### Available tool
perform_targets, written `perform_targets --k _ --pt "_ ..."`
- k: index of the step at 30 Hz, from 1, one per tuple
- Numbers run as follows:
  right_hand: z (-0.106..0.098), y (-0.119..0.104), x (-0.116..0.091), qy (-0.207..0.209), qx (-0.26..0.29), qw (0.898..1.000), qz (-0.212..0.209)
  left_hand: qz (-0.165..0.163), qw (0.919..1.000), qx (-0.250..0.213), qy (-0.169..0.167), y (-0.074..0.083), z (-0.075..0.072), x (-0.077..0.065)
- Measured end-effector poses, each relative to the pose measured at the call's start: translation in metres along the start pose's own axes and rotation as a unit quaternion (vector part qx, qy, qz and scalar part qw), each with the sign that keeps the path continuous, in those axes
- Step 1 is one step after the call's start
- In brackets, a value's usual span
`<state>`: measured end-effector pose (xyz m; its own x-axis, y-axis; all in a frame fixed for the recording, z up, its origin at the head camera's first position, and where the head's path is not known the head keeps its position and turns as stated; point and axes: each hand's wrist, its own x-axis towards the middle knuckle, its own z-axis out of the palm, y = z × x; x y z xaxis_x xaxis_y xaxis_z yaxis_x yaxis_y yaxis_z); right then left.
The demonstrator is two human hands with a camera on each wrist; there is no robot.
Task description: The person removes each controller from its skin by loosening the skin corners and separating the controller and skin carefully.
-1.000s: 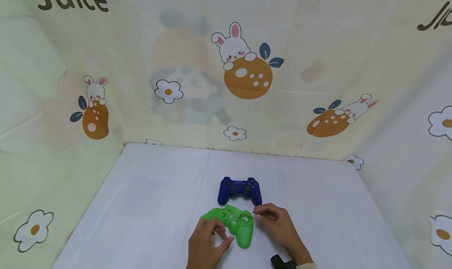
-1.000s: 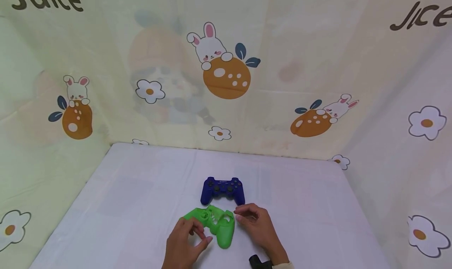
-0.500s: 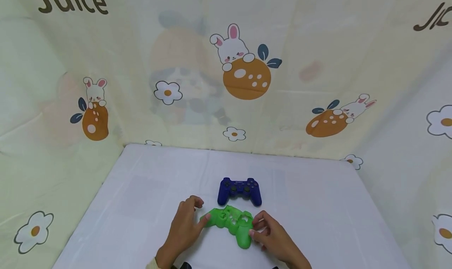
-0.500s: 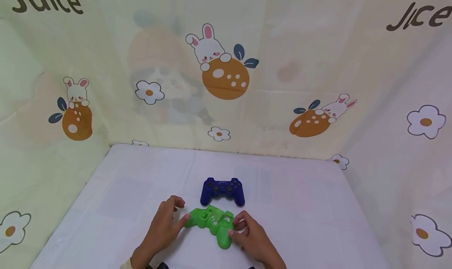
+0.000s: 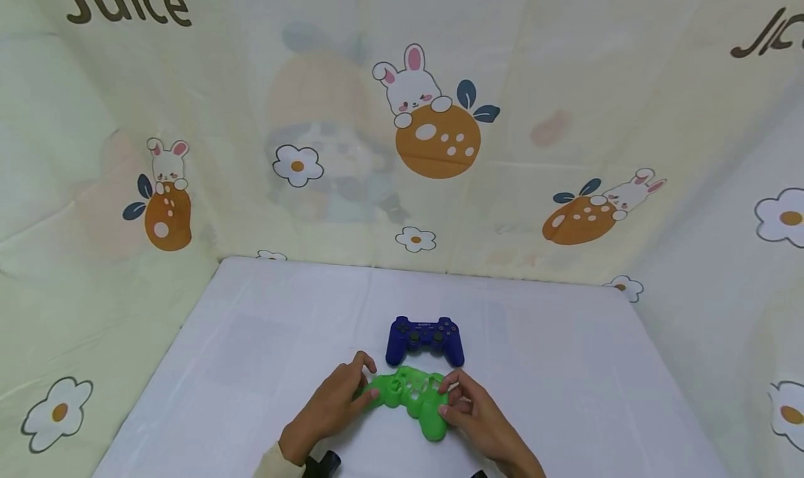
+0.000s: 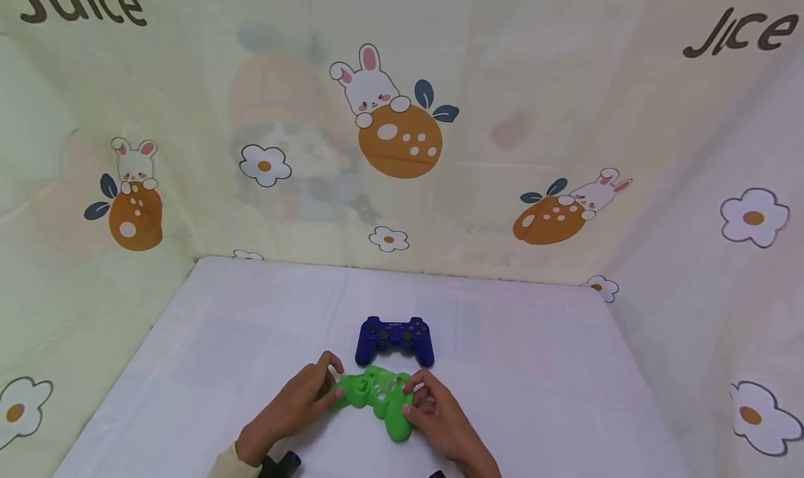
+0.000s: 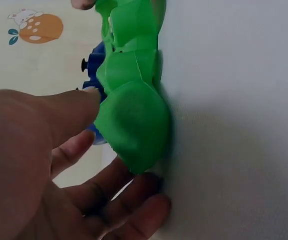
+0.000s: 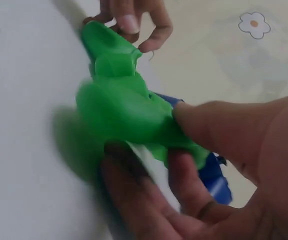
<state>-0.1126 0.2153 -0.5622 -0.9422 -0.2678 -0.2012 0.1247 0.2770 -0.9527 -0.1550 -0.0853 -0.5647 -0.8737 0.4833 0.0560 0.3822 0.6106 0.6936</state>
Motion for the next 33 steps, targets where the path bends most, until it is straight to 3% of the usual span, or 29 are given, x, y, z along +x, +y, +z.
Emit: perform_targets --k 4,8,16,21,24,27,33 --pt "0.004 0.002 0.003 0.006 0.033 0.999 -0.001 0.003 0.9988 -0.03 -0.04 0.001 -0.001 0.0" --pt "0.003 0.005 0.004 0.002 0.046 0.999 0.009 -0.006 0.9966 -0.066 -0.05 0.004 0.0 -0.001" --pt "-0.007 0.007 0.005 -0.084 0.034 0.996 0.015 -0.024 0.9931 -0.097 -0.061 0.01 -0.002 -0.005" --pt "-0.007 0.009 0.005 -0.069 0.067 0.995 0.029 -0.016 0.9898 -0.12 -0.075 0.011 -0.003 -0.008" --pt "-0.008 0.01 0.003 -0.055 0.076 0.995 0.03 -0.016 0.9877 -0.142 -0.064 0.008 -0.002 -0.01" --pt "-0.01 0.011 0.002 -0.049 0.073 0.996 0.027 -0.027 0.9794 -0.196 -0.042 0.005 0.001 -0.011" --pt "-0.014 0.014 -0.002 -0.051 0.08 0.995 0.011 -0.058 0.9442 -0.324 0.004 -0.001 0.007 -0.013"
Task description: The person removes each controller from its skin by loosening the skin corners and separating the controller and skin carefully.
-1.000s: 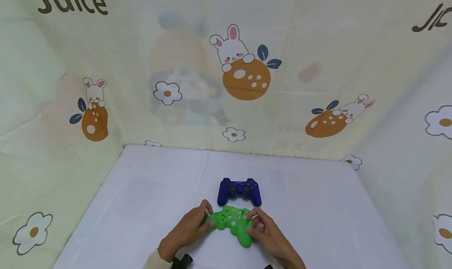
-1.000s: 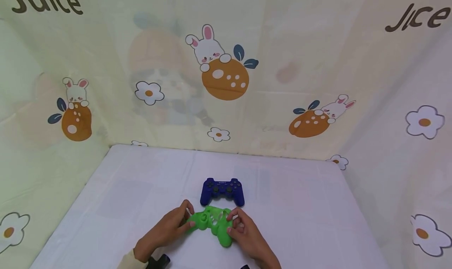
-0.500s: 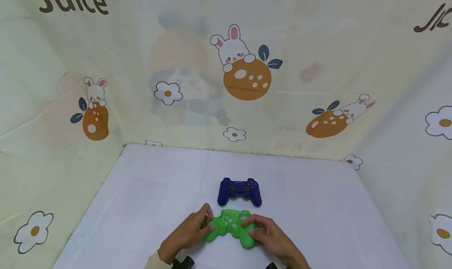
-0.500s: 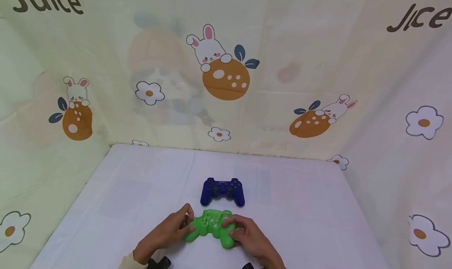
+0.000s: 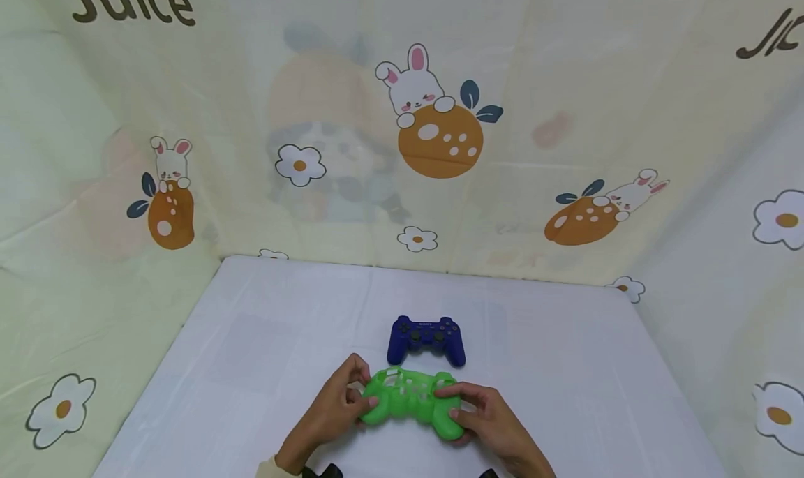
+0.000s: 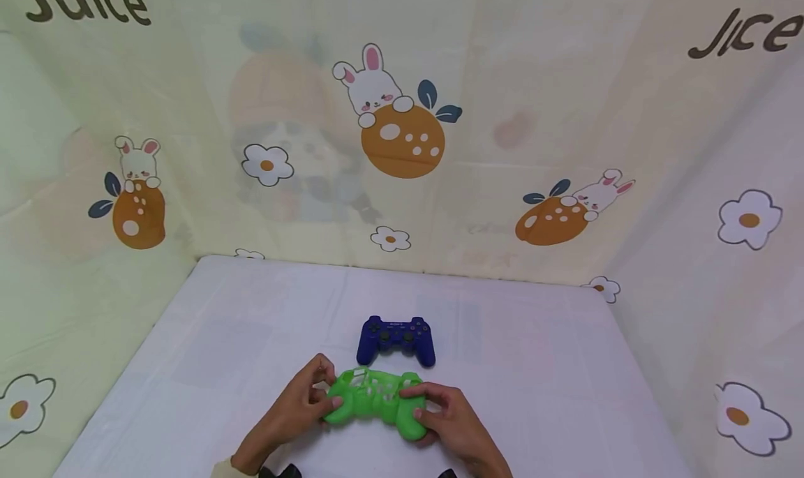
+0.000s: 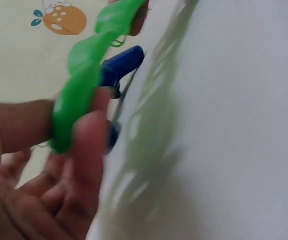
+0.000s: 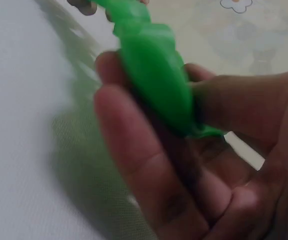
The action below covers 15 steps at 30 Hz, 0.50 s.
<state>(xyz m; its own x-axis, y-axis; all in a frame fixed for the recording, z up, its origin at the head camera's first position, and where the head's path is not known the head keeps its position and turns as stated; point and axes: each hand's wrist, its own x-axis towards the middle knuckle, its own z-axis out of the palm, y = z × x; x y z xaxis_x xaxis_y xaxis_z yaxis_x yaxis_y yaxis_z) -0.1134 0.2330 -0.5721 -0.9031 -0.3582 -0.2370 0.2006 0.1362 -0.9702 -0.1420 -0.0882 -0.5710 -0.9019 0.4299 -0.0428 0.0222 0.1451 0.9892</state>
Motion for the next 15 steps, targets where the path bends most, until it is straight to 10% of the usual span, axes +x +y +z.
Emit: perform_targets --k 6,15 --pt "-0.001 0.0 -0.001 0.014 0.008 1.0 -0.015 -0.004 0.9987 -0.028 0.041 -0.006 0.005 0.002" --pt "-0.002 0.001 0.002 0.028 0.016 0.999 -0.029 -0.025 0.9951 -0.08 -0.054 -0.011 0.002 -0.001"
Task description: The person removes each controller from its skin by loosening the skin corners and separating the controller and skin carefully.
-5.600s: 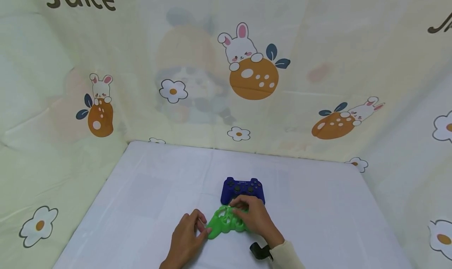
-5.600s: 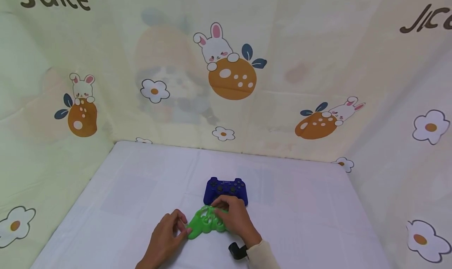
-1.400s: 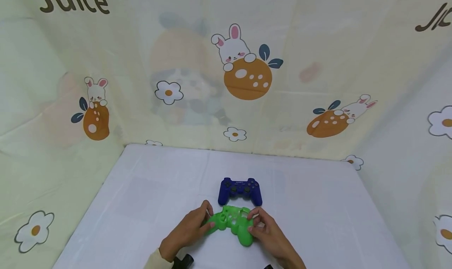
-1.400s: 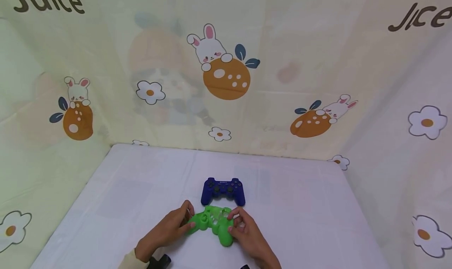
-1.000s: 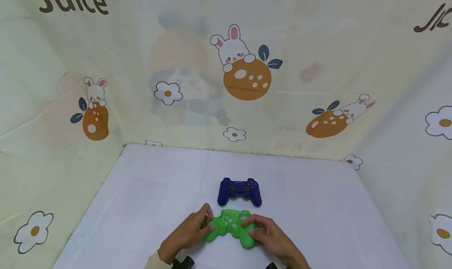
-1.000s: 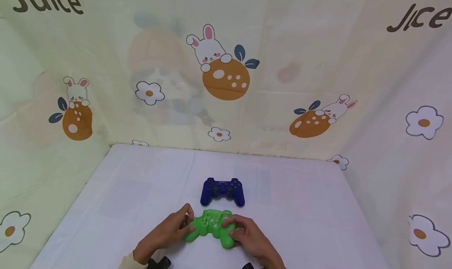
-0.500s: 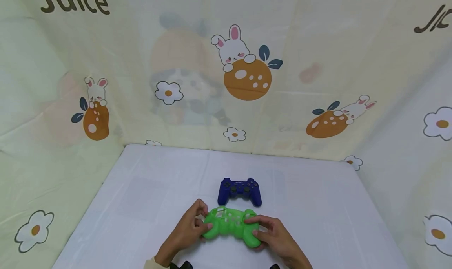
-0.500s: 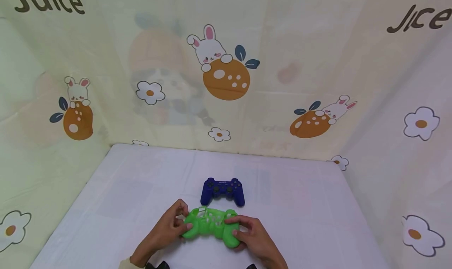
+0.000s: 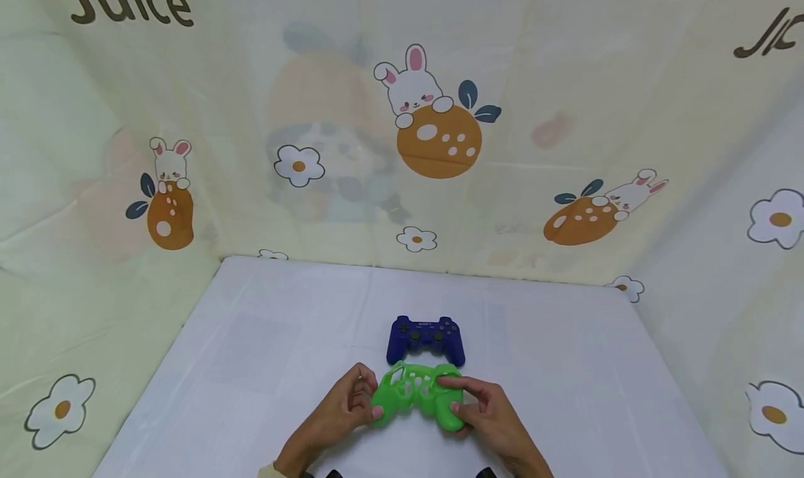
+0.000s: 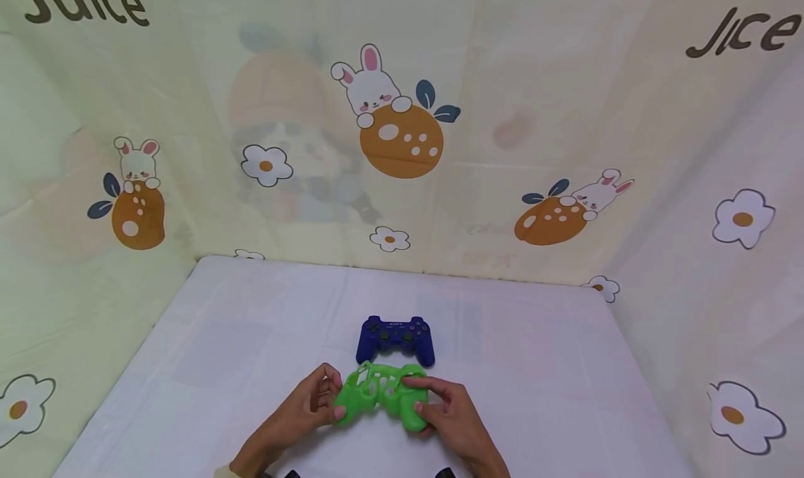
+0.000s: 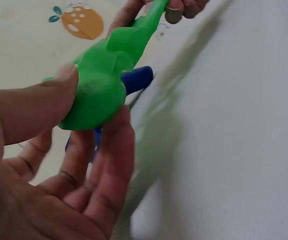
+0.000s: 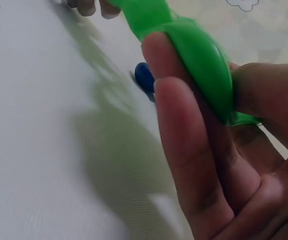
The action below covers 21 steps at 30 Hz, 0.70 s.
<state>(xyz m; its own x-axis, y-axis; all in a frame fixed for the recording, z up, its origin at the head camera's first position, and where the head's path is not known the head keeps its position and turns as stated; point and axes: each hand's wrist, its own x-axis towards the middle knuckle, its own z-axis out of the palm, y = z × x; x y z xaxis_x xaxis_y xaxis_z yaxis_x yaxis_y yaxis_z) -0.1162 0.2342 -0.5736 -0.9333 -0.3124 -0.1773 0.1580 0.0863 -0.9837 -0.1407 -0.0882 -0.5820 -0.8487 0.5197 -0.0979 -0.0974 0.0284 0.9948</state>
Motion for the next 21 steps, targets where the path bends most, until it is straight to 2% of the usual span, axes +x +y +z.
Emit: perform_targets --k 3,6,12,14,17,21 --pt "0.0 -0.001 0.001 0.003 0.001 1.0 -0.003 0.005 0.999 -0.043 0.008 0.002 -0.001 -0.001" --pt "0.0 -0.003 0.002 0.003 -0.001 1.0 -0.007 0.006 0.9965 -0.073 0.041 0.005 -0.002 -0.002" --pt "0.006 -0.012 0.009 0.006 -0.008 1.0 -0.014 0.015 0.9928 -0.065 0.1 0.014 -0.007 -0.008" --pt "0.009 -0.016 0.012 0.015 -0.009 1.0 -0.016 0.027 0.9903 -0.059 0.122 0.016 -0.008 -0.009" --pt "0.014 -0.023 0.018 0.03 -0.015 0.999 -0.022 0.044 0.9841 -0.052 0.164 0.021 -0.011 -0.009" --pt "0.021 -0.029 0.028 0.052 -0.023 0.998 -0.037 0.068 0.9718 -0.041 0.222 0.026 -0.014 -0.007"
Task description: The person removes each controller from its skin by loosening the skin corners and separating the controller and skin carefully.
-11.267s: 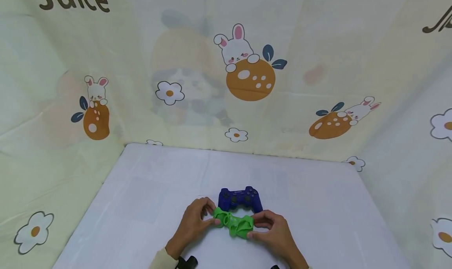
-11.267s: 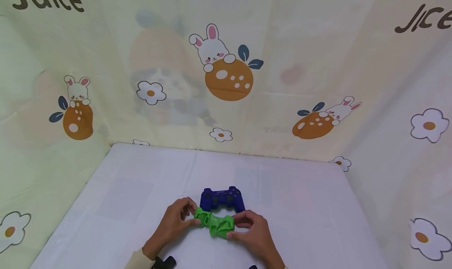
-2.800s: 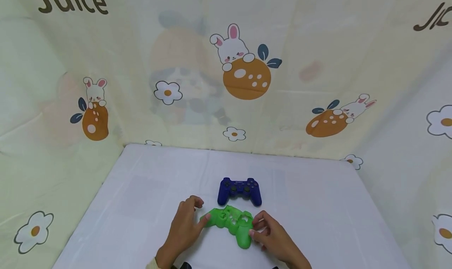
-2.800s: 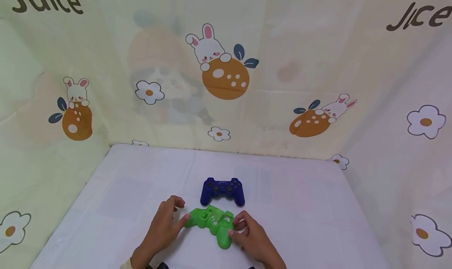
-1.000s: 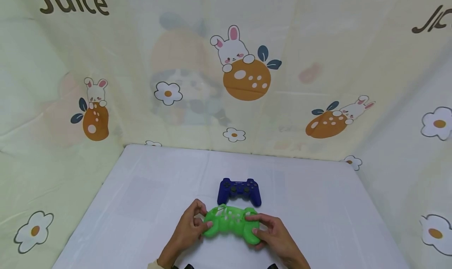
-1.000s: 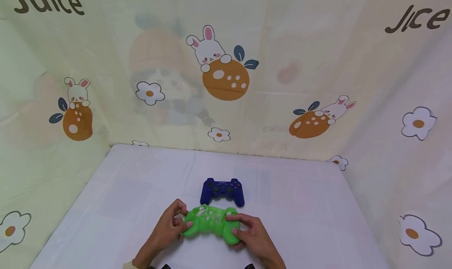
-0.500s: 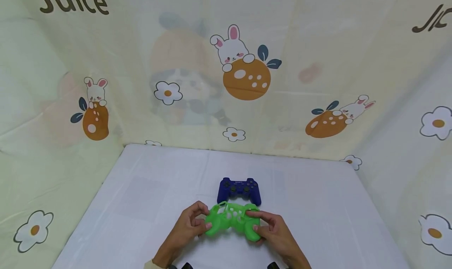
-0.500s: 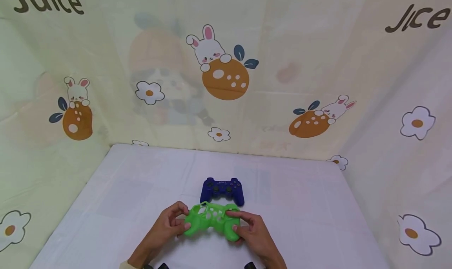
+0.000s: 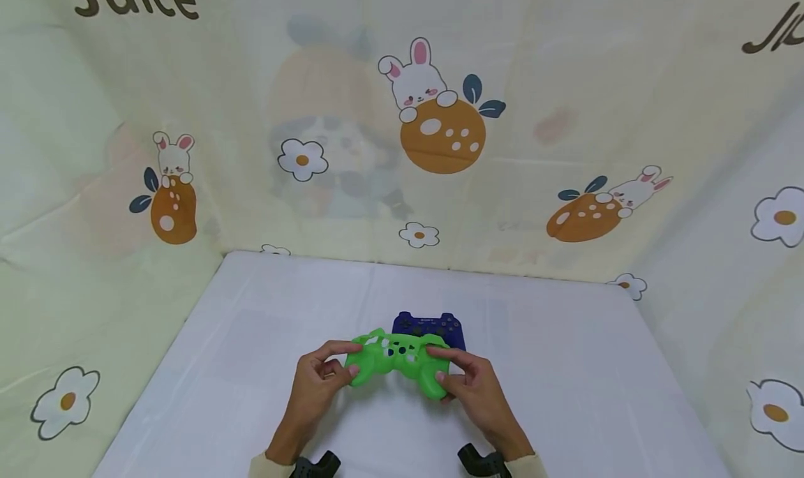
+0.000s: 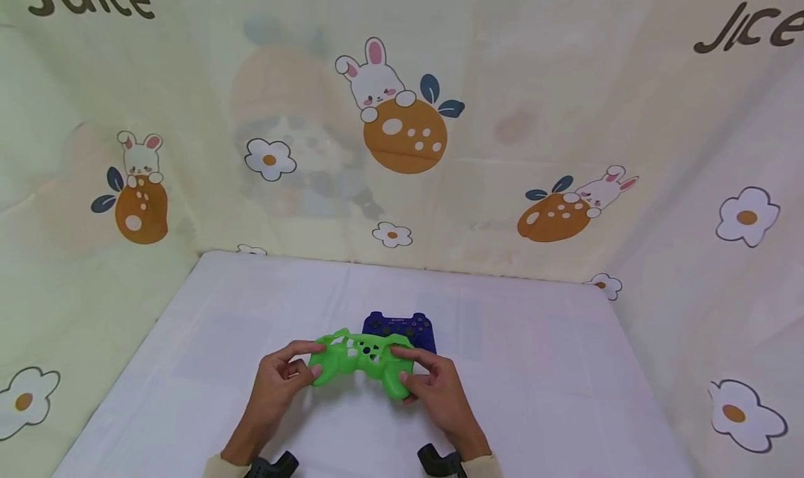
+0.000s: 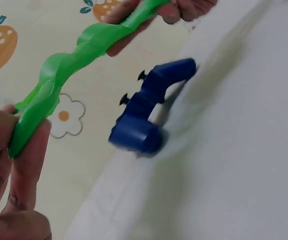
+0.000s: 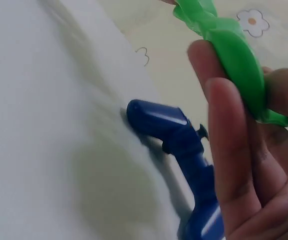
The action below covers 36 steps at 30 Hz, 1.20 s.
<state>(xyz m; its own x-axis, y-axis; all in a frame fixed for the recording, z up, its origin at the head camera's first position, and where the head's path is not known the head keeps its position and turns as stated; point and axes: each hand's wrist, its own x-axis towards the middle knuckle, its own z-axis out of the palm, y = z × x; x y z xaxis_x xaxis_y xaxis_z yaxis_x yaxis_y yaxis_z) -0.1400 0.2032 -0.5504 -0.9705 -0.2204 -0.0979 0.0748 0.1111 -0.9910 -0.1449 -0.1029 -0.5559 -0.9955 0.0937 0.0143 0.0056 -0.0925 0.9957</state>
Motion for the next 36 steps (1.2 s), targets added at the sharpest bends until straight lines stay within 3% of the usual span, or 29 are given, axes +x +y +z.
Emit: perform_targets --k 6,11,16,23,30,36 --pt "0.017 -0.01 0.017 0.033 -0.01 0.999 -0.037 0.061 0.9949 0.059 0.054 0.008 -0.009 0.007" --pt "0.036 -0.02 0.035 0.057 -0.024 0.996 -0.063 0.129 0.9803 0.135 0.064 0.013 -0.022 0.013" --pt "0.056 -0.027 0.055 0.068 -0.039 0.994 -0.075 0.168 0.9699 0.162 0.068 0.016 -0.041 0.017" --pt "0.084 -0.029 0.082 0.054 -0.072 0.994 -0.054 0.151 0.9663 0.184 0.099 0.021 -0.073 0.026" --pt "0.118 -0.029 0.109 0.063 -0.115 0.99 -0.048 0.104 0.9488 0.269 0.128 0.016 -0.104 0.043" --pt "0.14 -0.021 0.123 0.06 -0.107 0.991 -0.049 0.069 0.9382 0.308 0.142 0.009 -0.122 0.05"
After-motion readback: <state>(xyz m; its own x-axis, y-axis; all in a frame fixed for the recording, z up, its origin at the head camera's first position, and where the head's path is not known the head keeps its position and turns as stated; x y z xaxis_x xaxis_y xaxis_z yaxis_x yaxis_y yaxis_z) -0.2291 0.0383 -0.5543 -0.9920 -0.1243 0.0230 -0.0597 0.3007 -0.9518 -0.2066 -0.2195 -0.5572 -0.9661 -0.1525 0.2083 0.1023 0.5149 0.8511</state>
